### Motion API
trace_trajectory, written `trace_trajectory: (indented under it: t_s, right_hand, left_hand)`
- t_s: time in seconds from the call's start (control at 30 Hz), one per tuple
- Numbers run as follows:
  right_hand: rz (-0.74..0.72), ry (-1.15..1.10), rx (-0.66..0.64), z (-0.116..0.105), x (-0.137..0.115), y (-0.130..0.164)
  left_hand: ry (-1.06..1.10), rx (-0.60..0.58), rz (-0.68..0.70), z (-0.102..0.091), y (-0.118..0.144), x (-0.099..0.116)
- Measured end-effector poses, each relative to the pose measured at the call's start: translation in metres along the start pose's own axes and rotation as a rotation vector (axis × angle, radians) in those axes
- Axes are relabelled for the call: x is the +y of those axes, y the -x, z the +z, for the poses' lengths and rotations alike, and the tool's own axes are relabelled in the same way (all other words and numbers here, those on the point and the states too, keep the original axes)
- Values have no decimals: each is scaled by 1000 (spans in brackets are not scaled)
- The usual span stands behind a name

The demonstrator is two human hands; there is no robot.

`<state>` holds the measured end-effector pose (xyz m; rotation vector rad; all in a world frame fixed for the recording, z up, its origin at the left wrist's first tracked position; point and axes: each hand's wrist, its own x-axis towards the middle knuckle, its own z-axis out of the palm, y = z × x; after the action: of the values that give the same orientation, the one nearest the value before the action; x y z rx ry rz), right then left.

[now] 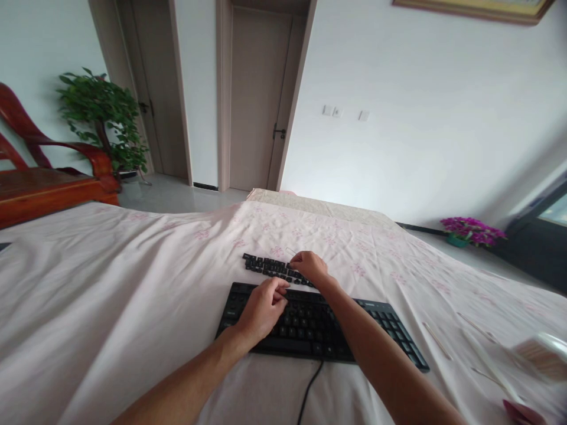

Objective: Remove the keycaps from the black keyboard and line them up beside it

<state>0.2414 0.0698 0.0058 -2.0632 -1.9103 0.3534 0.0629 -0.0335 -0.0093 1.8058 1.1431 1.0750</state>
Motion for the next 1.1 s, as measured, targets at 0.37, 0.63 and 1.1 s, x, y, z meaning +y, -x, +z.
trace_trajectory:
  t_s: [0.37, 0.63, 1.1]
  right_hand:
    - [-12, -23, -20, 3, 0, -1]
    - [-81, -93, 10, -7, -3, 4]
    - [-277, -603, -100, -48, 4, 92]
  left_hand:
    - [-4, 2, 17, 0, -1, -1]
    - [-16, 0, 22, 0, -1, -1]
    - [-63, -29, 96, 1, 2, -5]
